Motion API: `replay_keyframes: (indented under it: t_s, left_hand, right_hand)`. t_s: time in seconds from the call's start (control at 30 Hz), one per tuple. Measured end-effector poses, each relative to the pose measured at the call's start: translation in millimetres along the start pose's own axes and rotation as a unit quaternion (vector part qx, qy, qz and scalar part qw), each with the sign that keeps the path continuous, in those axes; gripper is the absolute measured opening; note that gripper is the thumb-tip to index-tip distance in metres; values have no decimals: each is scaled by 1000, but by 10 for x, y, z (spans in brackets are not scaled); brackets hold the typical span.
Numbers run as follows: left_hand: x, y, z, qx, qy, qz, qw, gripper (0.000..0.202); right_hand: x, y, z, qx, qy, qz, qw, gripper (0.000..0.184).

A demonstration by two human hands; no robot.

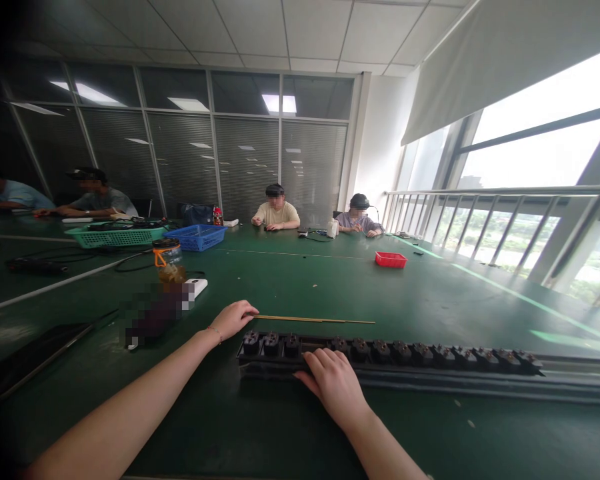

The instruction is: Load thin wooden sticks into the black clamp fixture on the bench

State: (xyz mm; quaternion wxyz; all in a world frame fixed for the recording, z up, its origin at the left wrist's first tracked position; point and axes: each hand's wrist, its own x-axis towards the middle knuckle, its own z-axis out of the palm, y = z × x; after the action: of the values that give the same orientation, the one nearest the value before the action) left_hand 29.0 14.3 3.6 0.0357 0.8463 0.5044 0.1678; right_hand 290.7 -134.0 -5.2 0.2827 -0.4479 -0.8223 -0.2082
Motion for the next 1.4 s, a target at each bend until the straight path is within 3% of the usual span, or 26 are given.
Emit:
replay_keyframes:
  t_s: [0.13, 0.23, 0.33, 1.0, 1.1, 1.27, 1.4]
  left_hand:
    - [-161, 106, 10, 56, 34, -84, 994, 38]
    - [-251, 166, 29, 43, -27, -178, 983, 57]
    - [-289, 214, 50, 24, -88, -217, 972, 68]
    - [-313, 261, 24, 47, -117, -173, 977, 63]
    - [-276, 257, -3, 75, -52, -168, 982, 63]
    - [-180, 252, -213, 138, 179, -86, 970, 66]
    - [-168, 218, -337, 158, 203, -105, 961, 67]
  right_hand:
    - [-6, 5, 3, 1, -7, 1, 1000, 23]
    - [-11, 3, 4, 5, -13, 4, 1000, 22]
    - [-13, -6, -5, 7, -12, 4, 1000, 22]
    - [-3, -25, -11, 0, -7, 1, 1000, 24]
    - [-4, -19, -1, 1, -7, 1, 1000, 24]
    - [-9, -7, 25, 3, -13, 5, 1000, 23]
    - [-9, -13, 38, 2, -17, 7, 1000, 23]
